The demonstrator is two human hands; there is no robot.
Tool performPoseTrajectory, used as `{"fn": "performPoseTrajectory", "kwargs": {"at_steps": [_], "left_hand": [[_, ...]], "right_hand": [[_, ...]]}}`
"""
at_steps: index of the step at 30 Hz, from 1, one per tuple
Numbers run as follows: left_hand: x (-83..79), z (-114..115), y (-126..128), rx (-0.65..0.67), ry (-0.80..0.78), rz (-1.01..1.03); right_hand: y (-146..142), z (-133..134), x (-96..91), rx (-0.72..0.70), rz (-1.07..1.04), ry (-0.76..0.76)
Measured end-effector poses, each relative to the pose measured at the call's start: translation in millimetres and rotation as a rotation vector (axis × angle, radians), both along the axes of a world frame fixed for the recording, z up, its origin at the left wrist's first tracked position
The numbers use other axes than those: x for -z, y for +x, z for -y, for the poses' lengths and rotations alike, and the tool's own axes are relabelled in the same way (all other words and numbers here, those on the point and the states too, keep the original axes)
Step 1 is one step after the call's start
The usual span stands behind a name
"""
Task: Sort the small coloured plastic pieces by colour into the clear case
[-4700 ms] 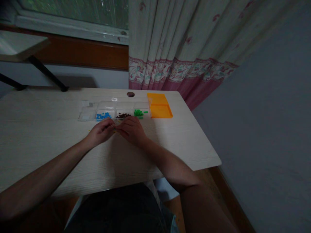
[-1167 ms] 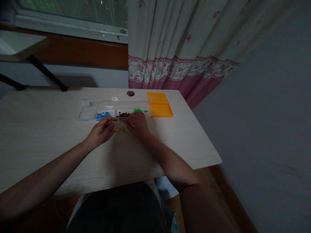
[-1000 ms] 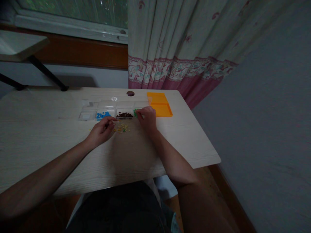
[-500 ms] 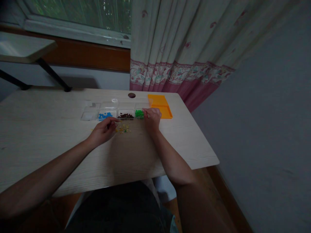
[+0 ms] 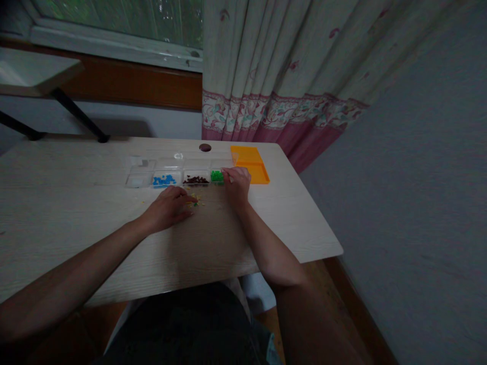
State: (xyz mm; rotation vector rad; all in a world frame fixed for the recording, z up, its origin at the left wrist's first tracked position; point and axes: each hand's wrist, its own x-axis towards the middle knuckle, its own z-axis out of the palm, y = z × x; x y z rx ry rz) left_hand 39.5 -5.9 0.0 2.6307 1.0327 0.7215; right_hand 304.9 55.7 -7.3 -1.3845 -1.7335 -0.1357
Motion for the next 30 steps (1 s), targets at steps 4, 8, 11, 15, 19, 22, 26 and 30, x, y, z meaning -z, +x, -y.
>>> {"fn": "performPoseTrajectory", "kwargs": {"at_steps": [4,8,11,15,19,22,26,30], "left_hand": [[2.3,0.9,1.9,-0.038,0.052,-0.078],[2.5,0.9,3.0,-0.044,0.080,-0.108],[1.6,1.5,3.8,-0.047,0.082,-0.105],[-0.3,2.5,4.4,-0.045,0.074,-0.089],[-0.6,2.8,4.3,-0.060,0.063,-0.075],[-0.2,2.6,4.3,-0.076,0.054,-0.063],[-0.8,2.2,4.7,-0.072,0.052,-0.070],[-2.3,2.4,5.2,-0.072,0.056,-0.066]], "right_hand": [[-1.1,-0.4,1.4,-0.031,-0.008,0.011],[-2.1,-1.0,3.0,-0.038,-0.007,0.021],[-2.3,-0.8,2.8,-0.041,-0.001,0.014],[-1.9,-0.2,1.5,-0.052,-0.006,-0.005],[-2.1,0.6,0.1,-0.070,-0.017,-0.015],[-3.2,1.5,-0.9,-0.072,-0.026,-0.006],[-4.8,2.3,-2.2,-0.072,-0.026,-0.007],[-5.2,2.9,-3.0,-0.077,-0.021,-0.027]]}}
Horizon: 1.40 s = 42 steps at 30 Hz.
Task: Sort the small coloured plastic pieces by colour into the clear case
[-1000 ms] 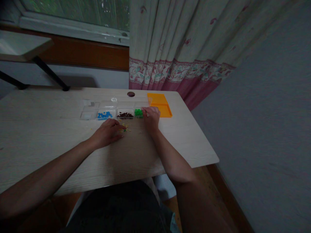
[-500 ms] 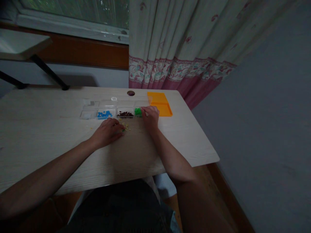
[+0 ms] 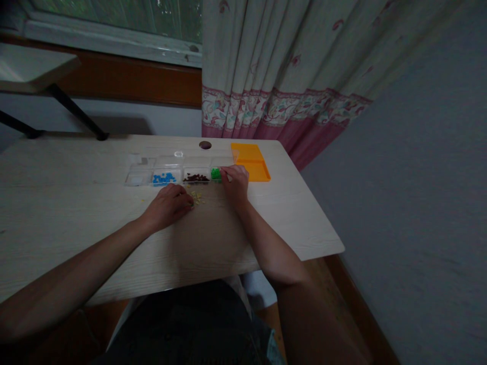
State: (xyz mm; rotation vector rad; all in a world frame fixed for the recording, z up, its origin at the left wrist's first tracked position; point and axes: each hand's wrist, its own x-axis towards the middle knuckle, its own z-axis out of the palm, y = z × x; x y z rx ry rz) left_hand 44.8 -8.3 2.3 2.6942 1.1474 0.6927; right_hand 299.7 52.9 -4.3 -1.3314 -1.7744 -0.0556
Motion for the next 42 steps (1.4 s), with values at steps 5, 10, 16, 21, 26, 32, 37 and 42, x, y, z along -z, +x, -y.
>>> {"fn": "performPoseTrajectory", "kwargs": {"at_steps": [5,10,16,21,26,32,37,42], "left_hand": [[-0.4,0,1,-0.020,0.005,-0.005],[1.3,0,2,-0.040,0.020,0.022],[1.6,-6,-3,-0.147,-0.004,0.259],[1.9,-9,-5,-0.209,-0.020,0.374],[1.5,-7,-4,-0.206,-0.040,0.394],[1.5,-6,-5,-0.166,-0.042,0.390],[-0.4,-4,-4,-0.141,-0.059,0.371],[0.6,-5,-5,-0.131,-0.075,0.366]], "right_hand": [[0,1,-1.5,0.005,0.011,-0.014],[-3,4,-4.7,-0.013,0.013,-0.005],[-26,21,-12.3,-0.222,0.095,0.043],[-48,42,-14.2,-0.498,0.248,0.073],[-53,46,-12.2,-0.509,0.258,0.055],[-52,45,-11.0,-0.507,0.245,0.072],[-55,47,-11.7,-0.508,0.272,0.054],[-54,47,-12.4,-0.508,0.269,0.048]]}}
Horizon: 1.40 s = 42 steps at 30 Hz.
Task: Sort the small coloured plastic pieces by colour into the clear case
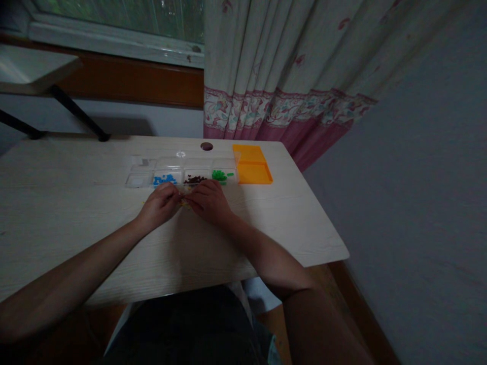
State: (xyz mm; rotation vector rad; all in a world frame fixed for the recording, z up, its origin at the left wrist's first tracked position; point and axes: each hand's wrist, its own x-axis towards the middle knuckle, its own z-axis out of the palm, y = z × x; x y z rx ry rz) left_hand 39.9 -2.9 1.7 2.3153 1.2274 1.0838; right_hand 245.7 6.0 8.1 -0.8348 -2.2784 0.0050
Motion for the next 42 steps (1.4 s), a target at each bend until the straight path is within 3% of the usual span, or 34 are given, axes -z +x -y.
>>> {"fn": "performPoseTrajectory", "kwargs": {"at_steps": [13,22,27,35,42], "left_hand": [[0.0,0,0,0.019,-0.008,0.002],[-2.0,-1,-2,-0.002,-0.001,0.040],[-0.1,-3,-2,-0.021,0.023,0.066],[-3.8,-3,-3,-0.023,0.022,0.049],[-2.0,-6,-5,-0.041,0.033,0.038]], "right_hand": [[2,-5,2.9,0.007,-0.063,0.045],[55,-47,5.6,0.459,-0.177,-0.044],[62,-52,15.6,0.599,-0.193,-0.076],[60,-49,13.1,0.670,-0.193,-0.122],[60,-49,12.9,0.635,-0.223,-0.100]]}}
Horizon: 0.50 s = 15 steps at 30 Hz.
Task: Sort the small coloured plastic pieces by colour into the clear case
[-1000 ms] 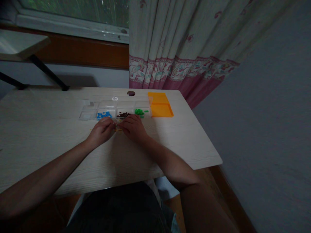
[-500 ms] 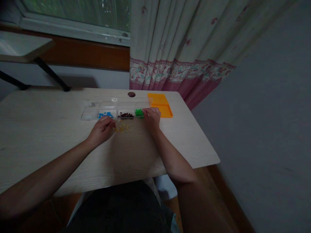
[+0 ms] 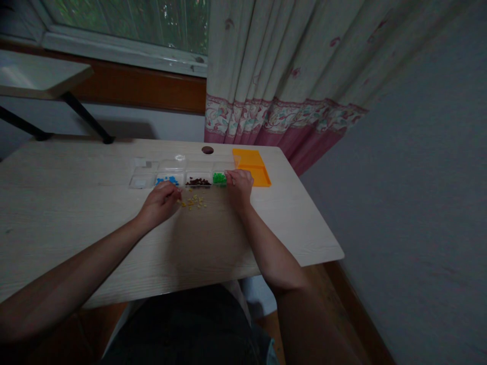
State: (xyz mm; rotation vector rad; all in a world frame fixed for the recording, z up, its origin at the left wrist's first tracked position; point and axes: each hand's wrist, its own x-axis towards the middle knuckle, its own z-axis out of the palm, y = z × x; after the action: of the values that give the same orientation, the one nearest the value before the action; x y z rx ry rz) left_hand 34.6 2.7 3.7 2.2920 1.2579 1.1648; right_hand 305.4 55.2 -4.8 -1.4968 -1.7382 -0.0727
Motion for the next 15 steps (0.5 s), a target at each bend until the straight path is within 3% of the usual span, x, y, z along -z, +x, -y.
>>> {"fn": "performPoseTrajectory", "kwargs": {"at_steps": [4,15], "left_hand": [[2.7,-2.5,-3.0,-0.023,0.034,-0.011],[0.7,2.1,-4.1,0.032,0.085,-0.306]], "right_hand": [[0.5,-0.9,0.3,-0.024,-0.006,0.052],[-5.3,2.0,-1.2,-0.185,-0.012,0.088]]}}
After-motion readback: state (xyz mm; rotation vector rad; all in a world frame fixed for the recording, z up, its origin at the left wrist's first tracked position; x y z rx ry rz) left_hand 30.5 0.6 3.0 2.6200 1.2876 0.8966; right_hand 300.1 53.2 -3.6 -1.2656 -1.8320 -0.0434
